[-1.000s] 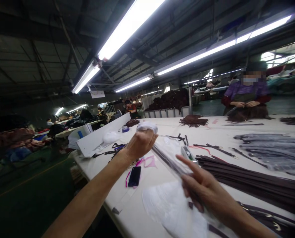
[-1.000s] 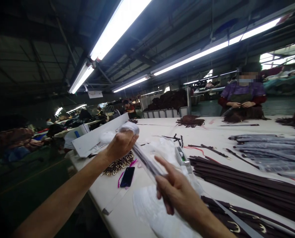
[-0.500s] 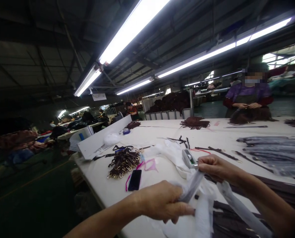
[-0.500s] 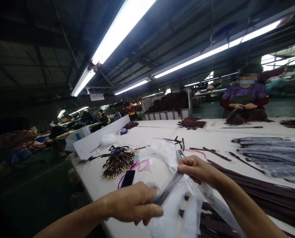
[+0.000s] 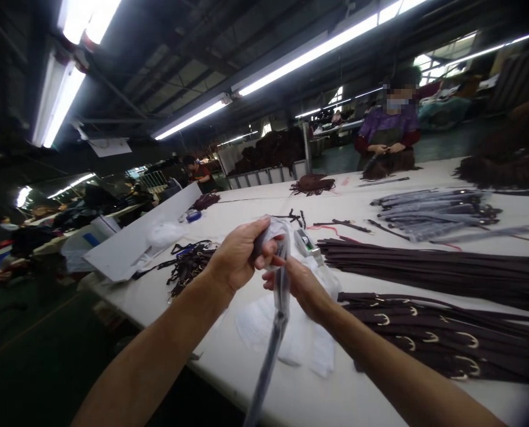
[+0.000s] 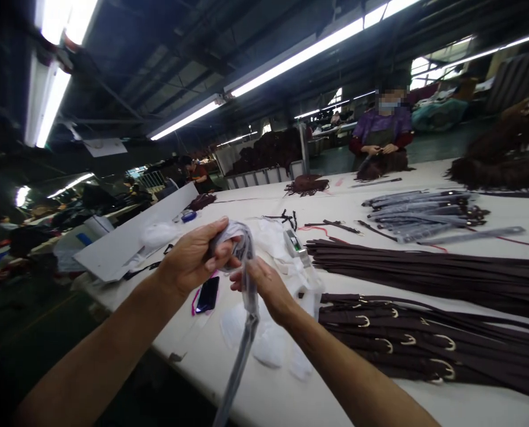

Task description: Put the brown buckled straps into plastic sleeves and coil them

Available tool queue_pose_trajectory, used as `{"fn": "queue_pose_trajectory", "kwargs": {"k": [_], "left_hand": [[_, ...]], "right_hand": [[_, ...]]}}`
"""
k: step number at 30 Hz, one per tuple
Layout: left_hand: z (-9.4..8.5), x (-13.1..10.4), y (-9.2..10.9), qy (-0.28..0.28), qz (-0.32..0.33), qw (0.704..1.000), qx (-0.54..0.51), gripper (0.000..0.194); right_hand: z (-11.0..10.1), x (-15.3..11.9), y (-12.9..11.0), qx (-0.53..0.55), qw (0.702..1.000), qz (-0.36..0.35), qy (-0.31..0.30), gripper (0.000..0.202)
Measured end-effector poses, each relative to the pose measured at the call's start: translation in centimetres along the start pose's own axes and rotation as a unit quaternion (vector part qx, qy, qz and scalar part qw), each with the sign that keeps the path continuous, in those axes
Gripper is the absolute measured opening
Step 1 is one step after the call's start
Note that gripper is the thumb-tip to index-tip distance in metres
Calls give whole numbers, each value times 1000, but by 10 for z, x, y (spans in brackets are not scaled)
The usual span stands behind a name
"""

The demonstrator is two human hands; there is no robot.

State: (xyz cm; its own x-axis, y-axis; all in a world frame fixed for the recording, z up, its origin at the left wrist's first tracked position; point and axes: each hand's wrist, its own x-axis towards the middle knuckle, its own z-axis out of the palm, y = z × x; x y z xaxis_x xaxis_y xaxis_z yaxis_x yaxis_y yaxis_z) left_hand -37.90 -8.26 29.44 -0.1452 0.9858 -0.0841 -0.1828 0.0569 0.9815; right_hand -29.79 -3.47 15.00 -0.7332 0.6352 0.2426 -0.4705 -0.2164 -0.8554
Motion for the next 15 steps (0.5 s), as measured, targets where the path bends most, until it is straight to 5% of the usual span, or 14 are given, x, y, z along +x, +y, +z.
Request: {"fn": "queue_pose_trajectory", "kwargs": {"k": [3,7,15], "left_hand": [[6,5,4,18,83,995,-50,38],[1,18,-5,38,205,977,-44,33],[-7,32,-47,62,305,940,142,46]], "right_hand": [[9,-16,27,-84,993,-32,76,41],[-5,-36,47,-150,981,-13,118,36],[-30,-73,17,-228,961,145,64,45]]}}
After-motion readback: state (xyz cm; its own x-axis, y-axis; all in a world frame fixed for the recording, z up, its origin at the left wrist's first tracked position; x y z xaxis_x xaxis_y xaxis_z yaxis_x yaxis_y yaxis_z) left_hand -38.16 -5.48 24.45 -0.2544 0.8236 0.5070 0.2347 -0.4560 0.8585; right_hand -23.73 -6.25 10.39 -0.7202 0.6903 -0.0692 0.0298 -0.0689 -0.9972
